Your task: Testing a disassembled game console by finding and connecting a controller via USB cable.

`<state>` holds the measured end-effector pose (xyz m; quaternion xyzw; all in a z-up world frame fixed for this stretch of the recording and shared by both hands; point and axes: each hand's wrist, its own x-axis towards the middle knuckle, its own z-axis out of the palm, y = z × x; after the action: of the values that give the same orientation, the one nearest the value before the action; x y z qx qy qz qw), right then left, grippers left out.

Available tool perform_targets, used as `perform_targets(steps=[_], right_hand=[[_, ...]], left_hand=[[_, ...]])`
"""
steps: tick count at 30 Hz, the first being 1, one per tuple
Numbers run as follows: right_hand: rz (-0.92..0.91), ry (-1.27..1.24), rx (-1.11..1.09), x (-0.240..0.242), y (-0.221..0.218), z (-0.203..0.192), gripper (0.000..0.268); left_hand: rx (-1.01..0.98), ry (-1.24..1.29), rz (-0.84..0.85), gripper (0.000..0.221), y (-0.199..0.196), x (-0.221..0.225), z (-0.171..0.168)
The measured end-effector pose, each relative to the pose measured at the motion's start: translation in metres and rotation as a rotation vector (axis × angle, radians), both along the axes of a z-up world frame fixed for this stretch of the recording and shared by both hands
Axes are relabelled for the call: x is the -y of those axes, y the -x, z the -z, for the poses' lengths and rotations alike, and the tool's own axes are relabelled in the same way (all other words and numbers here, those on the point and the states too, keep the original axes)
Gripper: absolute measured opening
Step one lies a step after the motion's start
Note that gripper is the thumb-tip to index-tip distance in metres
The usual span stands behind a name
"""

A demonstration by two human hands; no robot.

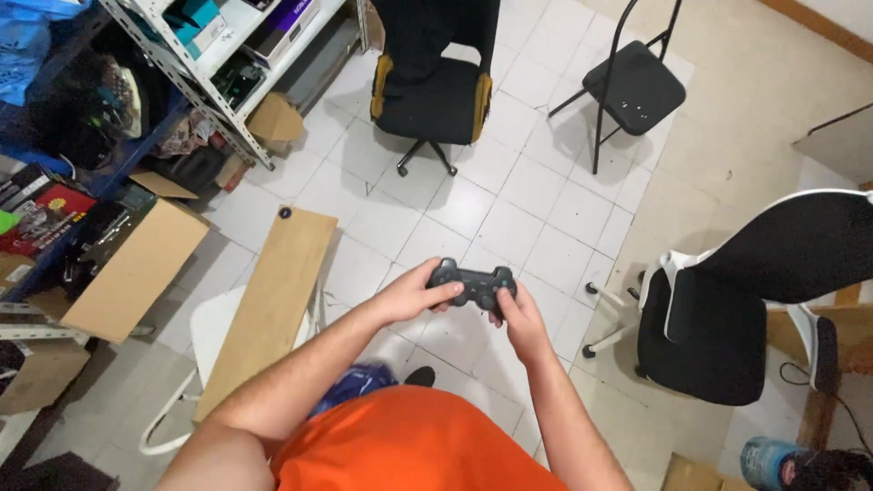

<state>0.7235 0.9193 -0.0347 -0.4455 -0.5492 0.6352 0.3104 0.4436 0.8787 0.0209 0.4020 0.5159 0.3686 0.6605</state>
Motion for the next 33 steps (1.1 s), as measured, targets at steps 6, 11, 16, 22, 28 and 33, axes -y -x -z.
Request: perform_targets(steps=[6,11,16,22,28,33], right_hand=[[0.006,-0.013,-0.055,-0.066,0.010,-0.016,0.031],[-0.081,0.073,0.036,-0.152,0.014,0.010,0.030],[-0.066,0.110,0.045,-0.254,0.028,0.025,0.038],[0.064,-0.021,-0.007,-0.364,0.008,0.015,0.043],[0.182,0.049,-0.029,-0.444,-0.044,0.018,0.041],[0.218,0.058,-0.075,-0.517,-0.111,0.049,0.040]], left_hand=[[-0.014,-0.012,-0.031,0.045,-0.001,-0.068,0.022],[0.034,0.049,-0.087,0.048,0.012,-0.136,0.042],[0.065,0.028,-0.048,0.045,0.025,-0.251,0.070],[-0.001,-0.030,0.131,0.050,0.016,-0.403,0.031],[-0.043,-0.031,0.259,0.045,-0.032,-0.511,-0.001],[-0.023,0.027,0.305,0.047,-0.094,-0.596,0.028]])
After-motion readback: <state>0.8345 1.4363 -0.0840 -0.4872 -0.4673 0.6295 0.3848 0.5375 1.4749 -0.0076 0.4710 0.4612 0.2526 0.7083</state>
